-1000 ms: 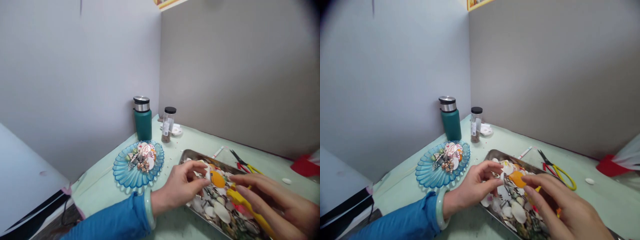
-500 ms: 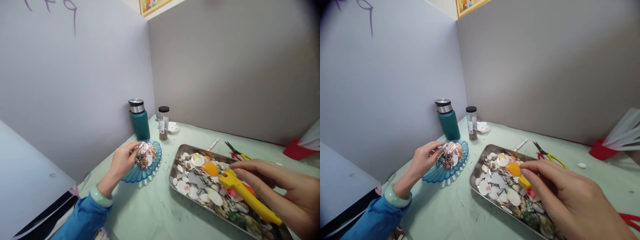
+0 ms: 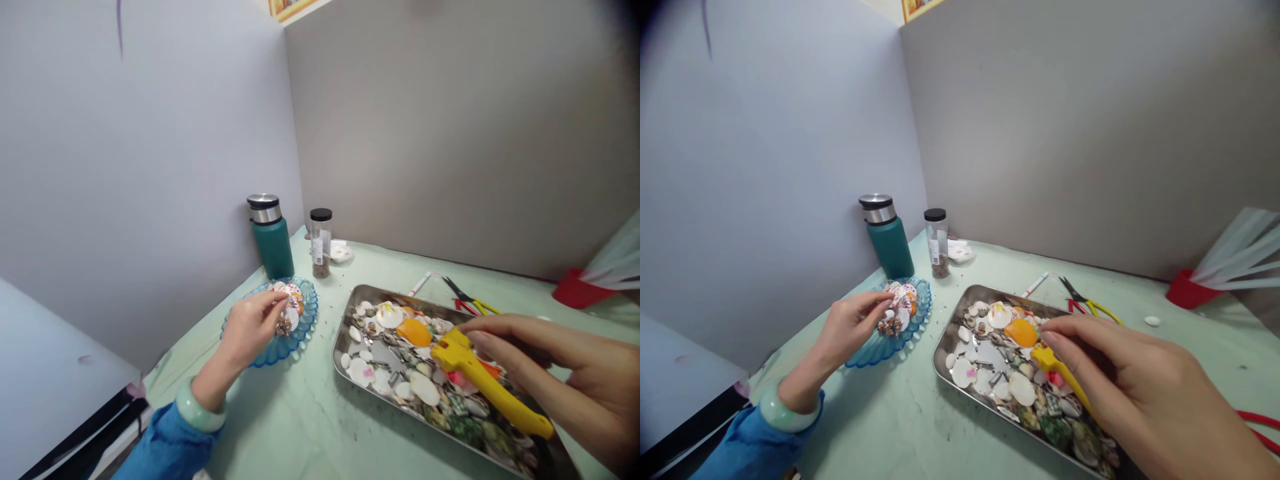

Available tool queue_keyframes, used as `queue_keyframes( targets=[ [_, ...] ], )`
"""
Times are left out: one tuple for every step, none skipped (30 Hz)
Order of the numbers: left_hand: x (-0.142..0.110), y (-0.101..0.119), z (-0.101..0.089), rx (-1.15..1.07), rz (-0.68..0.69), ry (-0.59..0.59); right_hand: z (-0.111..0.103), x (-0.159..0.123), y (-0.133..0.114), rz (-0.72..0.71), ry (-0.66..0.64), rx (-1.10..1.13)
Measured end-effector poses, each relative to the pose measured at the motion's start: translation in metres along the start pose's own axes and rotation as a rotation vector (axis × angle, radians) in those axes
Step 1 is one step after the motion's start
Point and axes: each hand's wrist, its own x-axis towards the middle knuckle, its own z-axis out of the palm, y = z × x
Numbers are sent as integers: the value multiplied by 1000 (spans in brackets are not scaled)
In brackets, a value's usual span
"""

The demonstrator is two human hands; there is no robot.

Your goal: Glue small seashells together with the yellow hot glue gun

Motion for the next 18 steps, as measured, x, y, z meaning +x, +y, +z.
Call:
queue_keyframes(
  targets=[
    [-2, 8, 3, -25, 25, -20, -1, 0, 3, -12, -97, -70],
    [-4, 17, 6, -54, 60, -45, -1, -1, 6, -32, -142, -125],
    [-6, 27, 10, -82, 121, -97, -2, -3, 9, -28, -205, -186],
    [-9, 36, 15, -105, 170, -150, -3, -5, 11, 9, -245, -268],
    [-12, 44, 19, -132, 207, -179, -3, -8, 13, 65, -292, -372],
    [-14, 52, 24, -163, 246, -215, -2, -12, 15, 124, -326, -470],
    [-17, 59, 28, -187, 280, -253, -1, -17, 16, 184, -371, -536],
    [-19, 65, 33, -203, 314, -287, 1, -22, 16, 236, -409, -558],
    [-20, 70, 36, -212, 350, -315, 4, -28, 16, 277, -423, -542],
    [-22, 74, 39, -215, 385, -332, 7, -33, 16, 317, -425, -494],
    [-23, 78, 42, -215, 421, -339, 11, -39, 16, 341, -425, -479],
    [-23, 82, 43, -212, 453, -337, 15, -43, 16, 364, -419, -470],
    [-22, 86, 44, -208, 484, -330, 18, -47, 17, 390, -400, -455],
    [-21, 89, 44, -203, 510, -324, 20, -50, 19, 417, -381, -433],
    [-20, 93, 44, -197, 532, -320, 21, -52, 21, 438, -356, -398],
    [-18, 97, 44, -188, 549, -320, 21, -54, 24, 460, -330, -351],
    [-16, 100, 43, -174, 563, -329, 20, -54, 27, 480, -301, -290],
    [-13, 104, 42, -154, 575, -347, 17, -54, 30, 501, -267, -216]
  ],
)
